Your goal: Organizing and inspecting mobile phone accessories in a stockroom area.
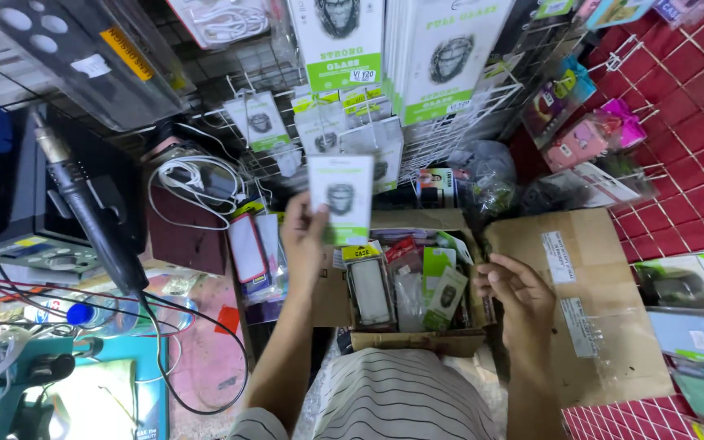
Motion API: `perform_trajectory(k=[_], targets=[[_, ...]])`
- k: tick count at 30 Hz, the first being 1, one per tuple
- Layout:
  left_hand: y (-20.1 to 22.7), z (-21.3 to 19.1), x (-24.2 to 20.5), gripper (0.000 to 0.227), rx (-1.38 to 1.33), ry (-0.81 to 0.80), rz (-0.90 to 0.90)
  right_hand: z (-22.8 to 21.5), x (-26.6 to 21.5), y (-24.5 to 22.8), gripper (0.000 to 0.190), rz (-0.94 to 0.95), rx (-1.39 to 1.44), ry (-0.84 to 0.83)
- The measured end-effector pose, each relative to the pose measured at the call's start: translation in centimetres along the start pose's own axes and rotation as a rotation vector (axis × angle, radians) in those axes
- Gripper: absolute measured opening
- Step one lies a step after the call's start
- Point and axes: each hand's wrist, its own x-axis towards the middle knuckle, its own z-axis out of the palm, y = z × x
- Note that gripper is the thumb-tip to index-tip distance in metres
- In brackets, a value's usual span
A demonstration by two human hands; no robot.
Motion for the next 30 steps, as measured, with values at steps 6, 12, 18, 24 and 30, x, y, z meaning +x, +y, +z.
perform_trajectory(k=[6, 12, 18, 24, 30], targets=[[0.6, -1.9, 2.0, 0.024, 0.267, 0.161, 0.120, 0.3, -0.1, -0.3, 0.030, 0.017, -0.037, 0.005], [1.9, -2.6, 3.8, 0.025, 0.764, 0.193, 0.407, 0.4, -0.4, -0.3, 0.029, 0.015, -0.068, 0.008], [1.9, -2.8, 6.0, 0.028, 0.921, 0.220, 0.498, 0.0, -0.7, -0.1, 0.030, 0.025, -0.057, 0.022], [-1.7, -1.5, 9.1, 0.023, 0.741, 0.257, 0.353, -0.6, -0.8, 0.4, 0.031, 0.004, -0.042, 0.013], [-3.7, -0.7, 10.3, 0.019, 0.703, 0.250, 0.459, -1.2, -0.9, 0.4, 0.031, 0.024, -0.138, 0.064]])
